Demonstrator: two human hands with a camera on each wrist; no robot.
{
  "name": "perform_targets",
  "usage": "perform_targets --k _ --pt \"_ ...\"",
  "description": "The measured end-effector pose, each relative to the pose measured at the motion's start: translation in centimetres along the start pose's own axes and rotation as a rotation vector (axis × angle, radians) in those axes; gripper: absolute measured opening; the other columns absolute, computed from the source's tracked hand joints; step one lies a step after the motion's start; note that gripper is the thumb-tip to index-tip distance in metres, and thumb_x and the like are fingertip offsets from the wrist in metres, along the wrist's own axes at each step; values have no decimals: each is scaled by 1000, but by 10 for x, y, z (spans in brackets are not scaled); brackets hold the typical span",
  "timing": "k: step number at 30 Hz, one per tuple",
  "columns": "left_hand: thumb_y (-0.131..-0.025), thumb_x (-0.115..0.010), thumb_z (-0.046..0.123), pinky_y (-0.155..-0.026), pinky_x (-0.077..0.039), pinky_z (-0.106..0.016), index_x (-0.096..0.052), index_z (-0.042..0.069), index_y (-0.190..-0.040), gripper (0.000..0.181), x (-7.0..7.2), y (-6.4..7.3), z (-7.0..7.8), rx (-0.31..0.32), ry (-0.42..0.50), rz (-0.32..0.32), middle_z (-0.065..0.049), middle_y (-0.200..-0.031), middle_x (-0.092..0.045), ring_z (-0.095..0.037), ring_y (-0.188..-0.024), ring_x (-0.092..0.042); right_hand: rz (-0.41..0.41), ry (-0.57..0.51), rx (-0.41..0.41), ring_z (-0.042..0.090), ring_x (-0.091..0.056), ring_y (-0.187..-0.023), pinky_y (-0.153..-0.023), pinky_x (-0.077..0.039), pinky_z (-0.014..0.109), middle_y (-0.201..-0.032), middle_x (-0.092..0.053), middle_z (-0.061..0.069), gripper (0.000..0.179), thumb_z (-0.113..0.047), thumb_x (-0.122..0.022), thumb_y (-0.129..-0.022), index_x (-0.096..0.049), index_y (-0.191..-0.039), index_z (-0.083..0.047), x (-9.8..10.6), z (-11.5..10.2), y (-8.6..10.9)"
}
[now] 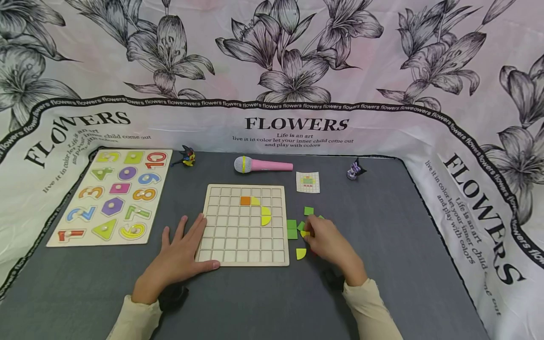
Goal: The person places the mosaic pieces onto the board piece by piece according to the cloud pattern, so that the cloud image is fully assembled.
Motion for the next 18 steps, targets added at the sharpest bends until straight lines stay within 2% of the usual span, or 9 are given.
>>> perform_targets --k 5,7,12,18 --pt "-85 -83 64 -116 8 -79 -21 2 -171 123 0 0 0 -2 -4 -2 -15 -178 -13 -51 -161 1 39 -112 53 11 -52 -68 -60 -46 30 -86 -64 -3 24 5 -74 -97 -77 -120 -1 3 3 -7" --pt "-85 -83 64 -116 8 -79 -21 2 -171 123 1 0 0 -2 -3 -1 -15 -178 -13 -51 -161 2 53 -151 55 13 -53 -69 -60 -46 30 -88 -65 -2 25 4 -72 -98 -78 -121 -3 4 2 -12" --pt "-86 -83 64 -117 10 -79 -21 3 -171 122 1 0 0 1 2 -8 -15 -178 -12 -51 -161 3 67 -249 5 19 -62 -81 -70 -52 32 -99 -71 1 14 -3 -73 -100 -77 -113 -6 3 -8 -31" --pt "-85 -83 65 -116 9 -79 -22 3 -171 122 -1 -1 -1 -1 6 -4 -14 -178 -13 -51 -161 2 37 -352 45 22 -66 -88 -77 -55 38 -101 -71 5 9 -2 -74 -99 -72 -107 -5 -7 -35 -65"
Point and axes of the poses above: each hand's wrist, its own y-axis away from the middle knuckle, its own x-axis out of the back of the hand, z = x × y, the point moved 4 cm from there along -y, towards the middle knuckle
